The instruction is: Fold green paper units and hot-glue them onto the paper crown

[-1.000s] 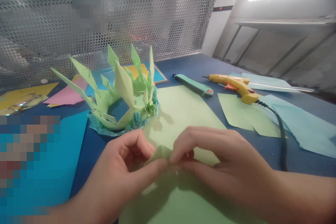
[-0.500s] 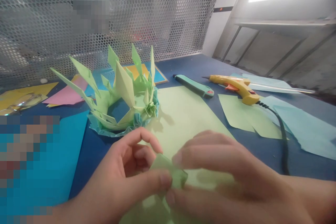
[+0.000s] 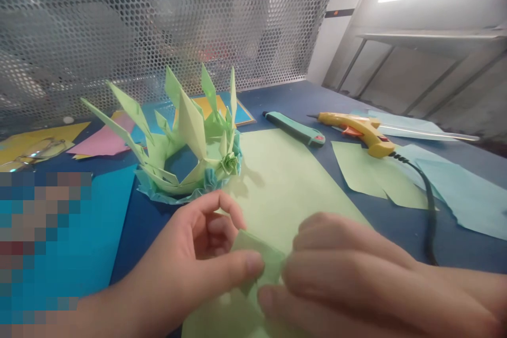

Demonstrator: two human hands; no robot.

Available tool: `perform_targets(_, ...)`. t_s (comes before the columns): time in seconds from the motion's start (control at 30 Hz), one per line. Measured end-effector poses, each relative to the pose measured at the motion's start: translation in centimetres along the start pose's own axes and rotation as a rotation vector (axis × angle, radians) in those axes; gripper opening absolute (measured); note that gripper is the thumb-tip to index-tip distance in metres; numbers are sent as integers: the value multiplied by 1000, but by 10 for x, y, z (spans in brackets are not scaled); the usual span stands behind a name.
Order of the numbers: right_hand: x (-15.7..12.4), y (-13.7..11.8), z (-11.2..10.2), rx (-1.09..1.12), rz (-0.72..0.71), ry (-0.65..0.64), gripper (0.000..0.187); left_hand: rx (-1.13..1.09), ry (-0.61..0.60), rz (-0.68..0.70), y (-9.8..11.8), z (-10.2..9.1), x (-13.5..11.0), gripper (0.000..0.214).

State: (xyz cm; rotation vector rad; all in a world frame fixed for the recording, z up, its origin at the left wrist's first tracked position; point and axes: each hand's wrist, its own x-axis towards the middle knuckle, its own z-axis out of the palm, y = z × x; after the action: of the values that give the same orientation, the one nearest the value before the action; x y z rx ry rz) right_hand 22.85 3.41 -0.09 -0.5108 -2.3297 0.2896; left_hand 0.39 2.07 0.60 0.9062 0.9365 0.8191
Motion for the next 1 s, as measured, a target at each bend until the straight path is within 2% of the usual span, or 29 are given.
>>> perform_targets(0.03,4,-2,-1,11,-67,15,14,10,20,14,0,0,0,37)
perform_targets(0.07,9,-4,-3,10,-65,-13,16,21,41,29,0,0,0,37)
perform_targets(0.17,17,-7,-4,-4,47,-59,12,49,104,51,2,4,-2,35)
perform_targets(0.23,20,-8,-2,78,129,-49,8,51,169,51,2,8,-4,35)
perform_targets(0.37,21,-6,6,254,285,2,14,70,267,49,2,13,-6,30)
perform_targets(0.5,22,-3,8,314,413,-32,16,154,278,71,2,13,-8,22)
perform_targets(0.6,23,-2,8,333,469,-35,15,156,247,57,4,14,-9,30)
perform_targets(0.7,24,-2,8,337,478,-8,16,146,247,62,4,15,-10,39)
perform_targets(0.9,25,-6,8,394,498,33,20,133,276,73,0,16,-10,35)
perform_targets(1.0,25,-7,7,427,474,18,29,194,279,58,0,16,-10,34)
